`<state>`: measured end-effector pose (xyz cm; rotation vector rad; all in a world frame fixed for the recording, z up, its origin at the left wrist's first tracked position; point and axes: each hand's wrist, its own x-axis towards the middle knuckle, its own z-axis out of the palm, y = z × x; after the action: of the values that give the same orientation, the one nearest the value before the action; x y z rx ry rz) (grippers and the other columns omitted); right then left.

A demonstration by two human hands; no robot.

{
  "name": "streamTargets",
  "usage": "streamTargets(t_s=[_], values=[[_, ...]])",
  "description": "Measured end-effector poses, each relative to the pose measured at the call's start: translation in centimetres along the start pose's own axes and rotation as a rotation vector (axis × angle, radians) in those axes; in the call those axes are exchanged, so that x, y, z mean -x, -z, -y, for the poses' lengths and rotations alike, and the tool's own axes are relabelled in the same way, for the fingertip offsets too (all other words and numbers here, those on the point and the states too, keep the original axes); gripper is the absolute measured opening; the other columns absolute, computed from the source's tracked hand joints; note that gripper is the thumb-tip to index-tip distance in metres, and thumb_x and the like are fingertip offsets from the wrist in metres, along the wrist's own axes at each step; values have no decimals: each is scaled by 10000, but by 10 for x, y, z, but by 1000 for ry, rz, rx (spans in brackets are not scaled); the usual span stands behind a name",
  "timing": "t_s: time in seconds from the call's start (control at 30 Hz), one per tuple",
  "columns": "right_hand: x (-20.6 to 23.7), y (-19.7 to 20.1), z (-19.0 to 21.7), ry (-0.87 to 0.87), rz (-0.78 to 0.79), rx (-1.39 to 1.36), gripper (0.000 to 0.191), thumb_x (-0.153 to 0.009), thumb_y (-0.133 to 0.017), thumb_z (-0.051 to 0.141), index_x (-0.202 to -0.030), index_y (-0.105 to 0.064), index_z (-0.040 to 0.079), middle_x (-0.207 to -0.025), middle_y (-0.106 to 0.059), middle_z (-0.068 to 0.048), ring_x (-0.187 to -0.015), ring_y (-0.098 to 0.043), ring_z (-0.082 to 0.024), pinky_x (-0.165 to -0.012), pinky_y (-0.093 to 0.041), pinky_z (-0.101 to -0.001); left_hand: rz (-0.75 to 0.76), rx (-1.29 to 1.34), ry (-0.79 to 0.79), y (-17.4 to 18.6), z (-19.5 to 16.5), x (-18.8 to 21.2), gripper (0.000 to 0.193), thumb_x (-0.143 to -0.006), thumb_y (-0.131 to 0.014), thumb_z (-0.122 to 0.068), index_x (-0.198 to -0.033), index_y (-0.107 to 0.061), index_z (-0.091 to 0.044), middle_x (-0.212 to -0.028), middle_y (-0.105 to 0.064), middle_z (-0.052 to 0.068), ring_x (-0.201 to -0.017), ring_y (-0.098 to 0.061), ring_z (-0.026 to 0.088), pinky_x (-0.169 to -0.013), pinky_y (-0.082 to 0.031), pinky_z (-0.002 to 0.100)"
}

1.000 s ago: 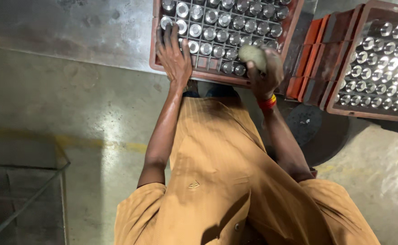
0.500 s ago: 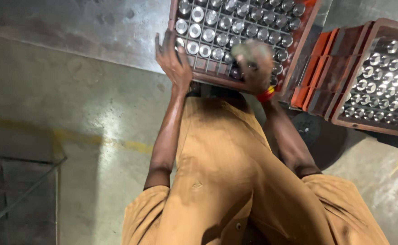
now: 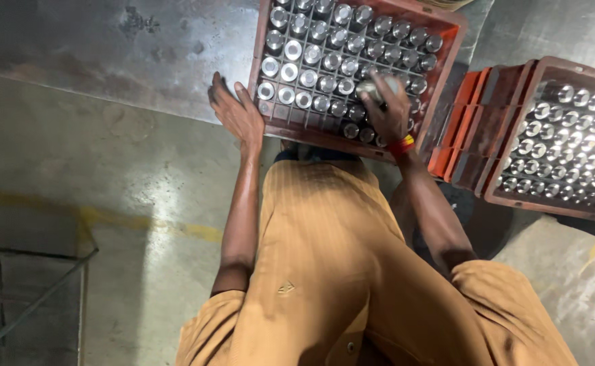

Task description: The person fills small metal cups in a red crate with dark granular material from nearby buckets. They scoop the material by hand and place it into each cup, then wipe the crate surface with a cloth.

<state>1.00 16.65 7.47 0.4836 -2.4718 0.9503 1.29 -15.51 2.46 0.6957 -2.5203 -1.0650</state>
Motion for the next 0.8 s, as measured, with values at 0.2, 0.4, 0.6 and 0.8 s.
streamTargets(t_s=[0.2,0.4,0.6,0.8], values=[[3,2,5,-67,7,-47,485,-997,-785,102,-1425,-584,-1,-1162,-693,-164,-1074,-660,-299,-898,-567,-422,-14,-7,-39,2,-2,-1,522,-1114,-447,-351,-1510,-423,-11,-1498,-512,245,-1422,-415,450,-1145,-358,564],[-7,-11,-29,35,-250,-31,439,-998,-747,91,-1400,-585,26,-1207,-694,-183,-1111,-678,-303,-912,-622,-397,-17,1,-9,4,-5,-1,535,-1122,-418,-369,-1508,-438,1,-1491,-506,262,-1416,-419,456,-1143,-350,564],[-32,-13,-33,-48,-64,-92,474,-999,-788,100,-1425,-602,10,-1216,-689,-188,-1058,-690,-281,-888,-617,-377,-39,25,-9,6,-7,-3,550,-1112,-417,-394,-1478,-472,13,-1472,-530,261,-1384,-448,455,-1142,-356,559],[-44,-24,-14,-32,111,-182,383,-997,-759,111,-1360,-667,33,-1203,-671,-213,-1028,-681,-299,-843,-617,-411,-71,31,-8,4,-9,-2,550,-1107,-424,-404,-1445,-514,20,-1439,-557,260,-1363,-471,446,-1137,-361,543]])
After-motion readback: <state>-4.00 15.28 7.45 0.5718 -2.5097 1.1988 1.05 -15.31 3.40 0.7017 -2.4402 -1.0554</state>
